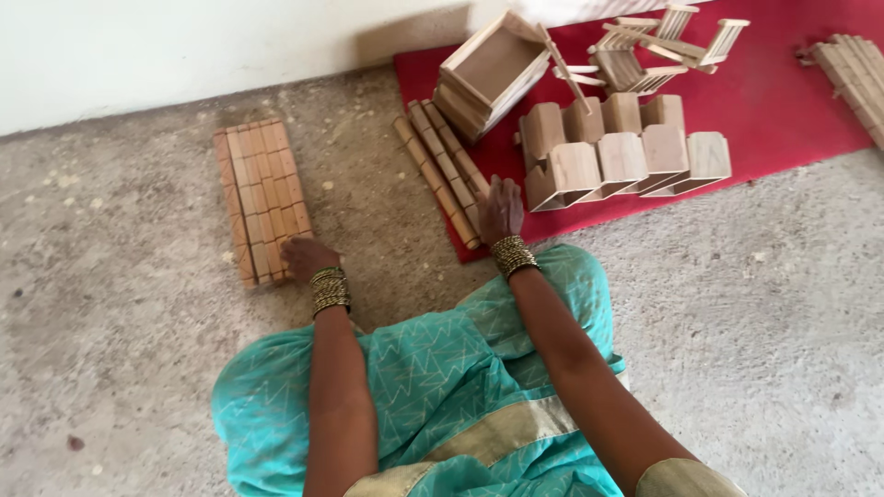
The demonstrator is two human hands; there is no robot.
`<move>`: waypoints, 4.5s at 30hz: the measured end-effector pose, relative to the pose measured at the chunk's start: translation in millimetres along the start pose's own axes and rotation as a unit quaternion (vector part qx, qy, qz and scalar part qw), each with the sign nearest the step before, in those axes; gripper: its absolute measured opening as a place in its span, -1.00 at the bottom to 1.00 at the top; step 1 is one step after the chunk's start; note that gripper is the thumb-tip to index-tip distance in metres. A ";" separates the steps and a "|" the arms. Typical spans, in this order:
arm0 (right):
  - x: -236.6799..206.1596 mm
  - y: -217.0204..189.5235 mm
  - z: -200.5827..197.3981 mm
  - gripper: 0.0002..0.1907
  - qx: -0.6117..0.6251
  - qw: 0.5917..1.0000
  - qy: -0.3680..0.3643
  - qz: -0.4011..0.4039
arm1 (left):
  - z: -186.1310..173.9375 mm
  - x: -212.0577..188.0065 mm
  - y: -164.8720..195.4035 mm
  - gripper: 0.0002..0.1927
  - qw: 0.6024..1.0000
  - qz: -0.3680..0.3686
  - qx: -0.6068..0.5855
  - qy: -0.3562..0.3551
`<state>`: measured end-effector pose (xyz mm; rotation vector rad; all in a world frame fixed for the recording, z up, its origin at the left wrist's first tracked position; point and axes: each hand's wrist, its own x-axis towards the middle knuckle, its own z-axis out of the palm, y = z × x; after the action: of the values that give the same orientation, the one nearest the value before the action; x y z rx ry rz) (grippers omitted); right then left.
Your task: The person sits on the floor and handles small wooden toy furniture pieces, picking up and turning over miniature boxes and chairs, fitting pieces together, and stacking slatted panels and parts into groups on a red mat.
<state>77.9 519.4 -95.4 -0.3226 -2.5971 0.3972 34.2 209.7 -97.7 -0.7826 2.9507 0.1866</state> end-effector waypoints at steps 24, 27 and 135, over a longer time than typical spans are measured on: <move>1.0 -2.4 -8.6 -0.68 0.068 0.997 0.042 0.010 | 6.8 -14.9 19.0 -0.51 0.996 0.060 -0.056 0.044; -1.7 -2.9 -8.6 -0.70 0.077 0.996 0.038 0.011 | -8.3 -11.1 18.3 -0.35 0.984 0.080 -0.104 0.120; -55.8 -181.5 58.1 -0.49 0.367 0.907 -0.025 -0.206 | -72.8 -30.3 -20.1 -0.85 0.685 0.377 -0.610 0.127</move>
<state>68.5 321.5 -107.4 0.4901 -2.2620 1.1671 66.9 197.1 -24.2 0.5941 2.7851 2.3543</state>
